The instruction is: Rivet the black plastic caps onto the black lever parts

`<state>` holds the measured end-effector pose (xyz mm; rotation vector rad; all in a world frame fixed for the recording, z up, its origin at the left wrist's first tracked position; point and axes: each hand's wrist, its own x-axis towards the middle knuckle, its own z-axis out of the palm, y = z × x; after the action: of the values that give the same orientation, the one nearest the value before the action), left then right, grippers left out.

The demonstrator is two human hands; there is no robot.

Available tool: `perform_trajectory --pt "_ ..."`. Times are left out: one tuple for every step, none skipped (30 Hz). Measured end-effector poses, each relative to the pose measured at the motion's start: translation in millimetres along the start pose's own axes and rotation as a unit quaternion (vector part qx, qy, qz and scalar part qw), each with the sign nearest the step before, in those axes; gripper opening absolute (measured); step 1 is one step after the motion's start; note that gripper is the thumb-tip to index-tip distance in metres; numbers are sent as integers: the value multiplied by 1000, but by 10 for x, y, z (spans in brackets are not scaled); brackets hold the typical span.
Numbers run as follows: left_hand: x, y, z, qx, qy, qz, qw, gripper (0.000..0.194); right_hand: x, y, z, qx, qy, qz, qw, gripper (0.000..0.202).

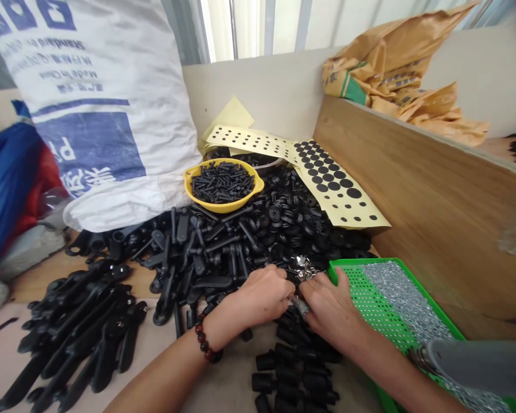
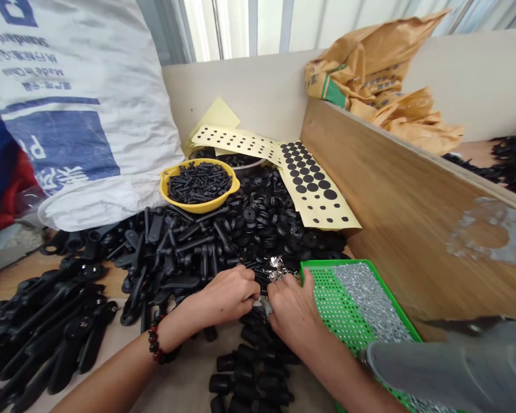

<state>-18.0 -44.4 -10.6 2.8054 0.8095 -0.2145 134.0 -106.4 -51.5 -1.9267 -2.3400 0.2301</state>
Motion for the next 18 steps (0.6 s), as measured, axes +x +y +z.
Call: perform_trajectory --pt "3 14 17 4 1 1 1000 15 -1 -6 10 3 6 0 1000 18" --pt "11 31 38 9 3 2 1000 15 -3 -9 22 7 12 0 1000 18" --pt "25 50 63 14 5 0 1000 16 -6 -10 34 13 19 -1 1000 17" --pt "41 71 92 18 7 -3 1000 17 -9 -10 47 21 26 -1 999 17" --pt "59 93 124 22 11 -8 1000 18 -12 -7 58 31 32 0 999 16" --pt "76 115 156 25 16 -15 999 19 -14 -3 68 44 38 1 998 16" --pt "92 138 187 28 21 -21 999 18 -15 5 75 60 44 4 997 16" --pt "105 159 214 31 25 -27 999 17 -14 17 79 78 51 9 996 16" --pt "115 178 236 34 28 -31 999 16 -11 35 80 98 59 17 993 17" --pt "121 193 253 36 30 -33 998 15 -5 58 78 120 68 27 990 16" --pt "126 204 263 36 30 -34 998 14 2 89 73 144 79 38 986 16" --pt "128 211 266 35 29 -33 998 14 12 125 66 170 92 51 980 15" --pt "129 214 264 34 27 -33 999 14 24 164 57 198 104 63 973 14" --pt "130 216 258 32 25 -35 999 13 36 205 47 229 116 73 964 13" --pt "131 217 249 30 22 -38 999 14 49 244 36 261 128 81 953 13" --pt "132 219 238 27 20 -44 998 14 59 276 24 295 138 87 941 14" --pt "133 226 226 25 17 -49 998 15 68 299 11 330 147 92 928 15" --pt "135 236 215 22 14 -52 998 15 73 312 -3 364 155 96 914 16"
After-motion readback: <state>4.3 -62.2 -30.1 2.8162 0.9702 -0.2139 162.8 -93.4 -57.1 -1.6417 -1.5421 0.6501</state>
